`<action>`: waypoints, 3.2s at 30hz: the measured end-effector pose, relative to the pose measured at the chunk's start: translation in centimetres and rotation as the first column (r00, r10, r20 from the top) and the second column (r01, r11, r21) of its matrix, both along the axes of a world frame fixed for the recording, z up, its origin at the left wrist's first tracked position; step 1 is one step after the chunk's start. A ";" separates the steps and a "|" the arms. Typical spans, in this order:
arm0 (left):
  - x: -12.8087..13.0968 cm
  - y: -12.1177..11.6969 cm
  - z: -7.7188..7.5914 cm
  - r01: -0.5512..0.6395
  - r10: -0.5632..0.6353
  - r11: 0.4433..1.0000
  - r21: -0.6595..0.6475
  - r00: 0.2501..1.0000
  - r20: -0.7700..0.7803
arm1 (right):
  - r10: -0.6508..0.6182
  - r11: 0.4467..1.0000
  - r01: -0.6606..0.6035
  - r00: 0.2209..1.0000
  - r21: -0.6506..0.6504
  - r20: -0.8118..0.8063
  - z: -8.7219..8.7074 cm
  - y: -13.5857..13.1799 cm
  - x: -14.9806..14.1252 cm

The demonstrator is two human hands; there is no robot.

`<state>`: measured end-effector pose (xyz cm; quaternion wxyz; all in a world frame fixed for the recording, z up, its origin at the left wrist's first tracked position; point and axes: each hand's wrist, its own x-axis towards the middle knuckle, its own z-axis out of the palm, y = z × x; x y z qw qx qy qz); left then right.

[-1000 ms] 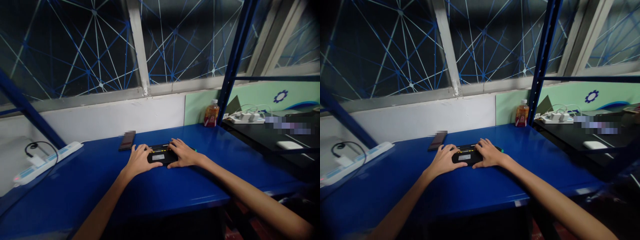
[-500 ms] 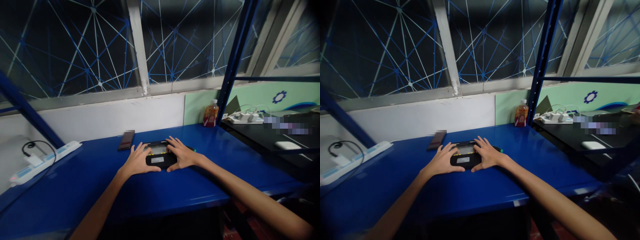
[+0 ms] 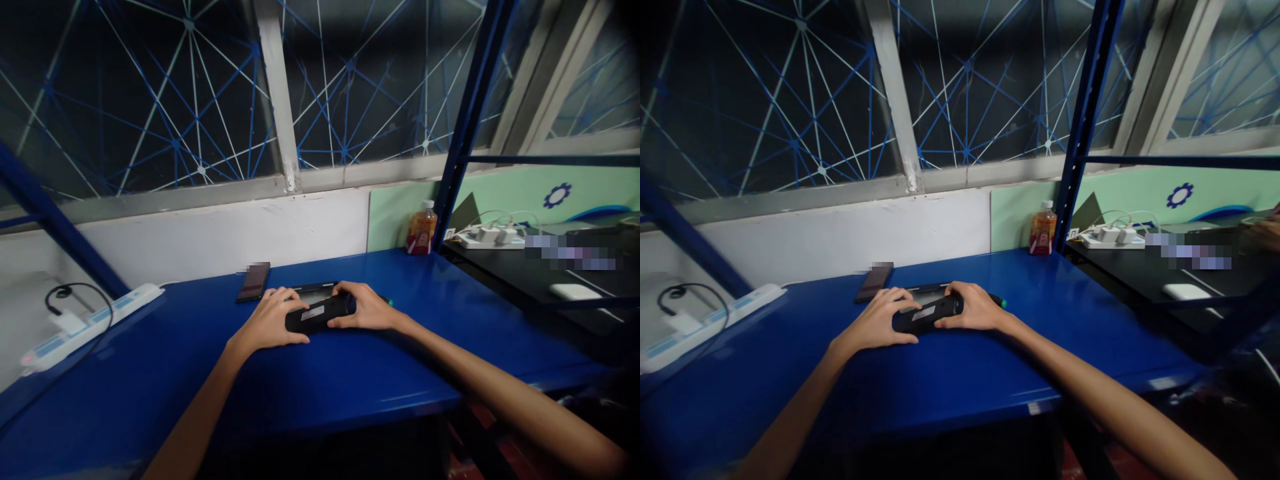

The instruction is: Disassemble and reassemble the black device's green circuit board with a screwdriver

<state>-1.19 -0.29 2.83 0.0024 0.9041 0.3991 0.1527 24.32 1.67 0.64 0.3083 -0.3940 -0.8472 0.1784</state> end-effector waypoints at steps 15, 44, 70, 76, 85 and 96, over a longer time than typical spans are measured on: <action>0.3 0.4 -0.3 -0.139 0.120 0.990 0.029 0.927 0.355 | -0.042 0.913 -0.077 0.959 -0.401 -0.280 0.7 -0.3 0.2; -1.4 2.7 -2.7 -0.170 0.162 0.983 0.074 0.982 0.095 | -0.369 0.920 0.385 0.791 0.072 0.488 0.7 3.6 6.6; -1.2 2.3 -2.9 -0.189 0.196 0.974 0.123 0.979 -0.050 | -0.238 0.965 0.261 0.908 0.020 -0.346 4.8 3.6 3.6; -1.4 2.0 -2.5 -0.221 0.233 0.964 0.148 0.970 -0.072 | -0.108 0.993 0.066 0.832 -0.096 -0.544 6.2 3.7 1.3; 1.8 1.5 0.0 -0.103 0.106 0.992 0.074 0.994 -0.038 | -0.101 0.995 0.081 0.863 -0.061 -0.495 4.6 2.3 1.2; 7.7 2.9 -0.6 0.096 -0.020 0.972 -0.215 0.944 0.330 | -0.080 0.994 0.099 0.956 0.054 -0.281 3.8 1.8 0.8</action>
